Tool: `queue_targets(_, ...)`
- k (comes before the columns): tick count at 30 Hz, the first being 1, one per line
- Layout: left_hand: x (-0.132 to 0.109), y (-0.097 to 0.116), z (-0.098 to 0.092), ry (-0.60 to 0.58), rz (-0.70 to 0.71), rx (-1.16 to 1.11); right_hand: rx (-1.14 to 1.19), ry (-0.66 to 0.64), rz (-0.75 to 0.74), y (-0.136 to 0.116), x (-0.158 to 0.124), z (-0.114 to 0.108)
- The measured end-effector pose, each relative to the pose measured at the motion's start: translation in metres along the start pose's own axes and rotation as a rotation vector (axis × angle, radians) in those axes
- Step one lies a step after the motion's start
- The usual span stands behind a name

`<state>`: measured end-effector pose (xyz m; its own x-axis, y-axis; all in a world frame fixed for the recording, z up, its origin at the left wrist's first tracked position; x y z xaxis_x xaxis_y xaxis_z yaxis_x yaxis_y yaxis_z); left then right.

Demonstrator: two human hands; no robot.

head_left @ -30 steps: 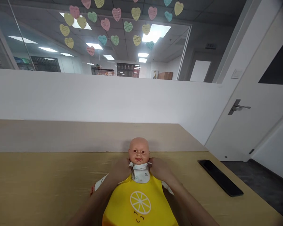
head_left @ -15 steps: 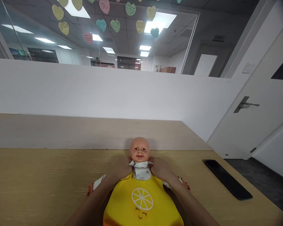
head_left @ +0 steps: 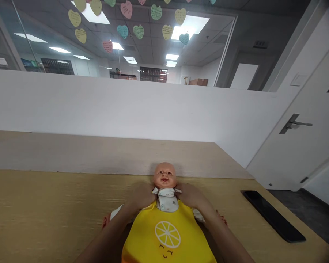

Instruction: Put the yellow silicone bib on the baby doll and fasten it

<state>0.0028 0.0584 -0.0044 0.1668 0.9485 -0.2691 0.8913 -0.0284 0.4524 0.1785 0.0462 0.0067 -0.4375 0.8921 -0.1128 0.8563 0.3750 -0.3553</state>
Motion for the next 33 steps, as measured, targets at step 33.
queue_targets(33,-0.021,-0.024,-0.035,-0.140,0.104,-0.078,0.061,-0.140,0.025,-0.020,-0.038,-0.037)
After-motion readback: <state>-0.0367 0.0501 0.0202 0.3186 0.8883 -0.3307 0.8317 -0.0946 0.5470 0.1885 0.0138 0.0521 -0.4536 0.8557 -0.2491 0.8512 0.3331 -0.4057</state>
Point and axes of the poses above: each hand's wrist, its own x-axis towards the middle knuckle, its own z-axis out of the palm, y = z × x, the point moved 7 cm from there along x, towards the middle knuckle, and after that the axes turned 15 degrees about -z, right-handed, at the moved point
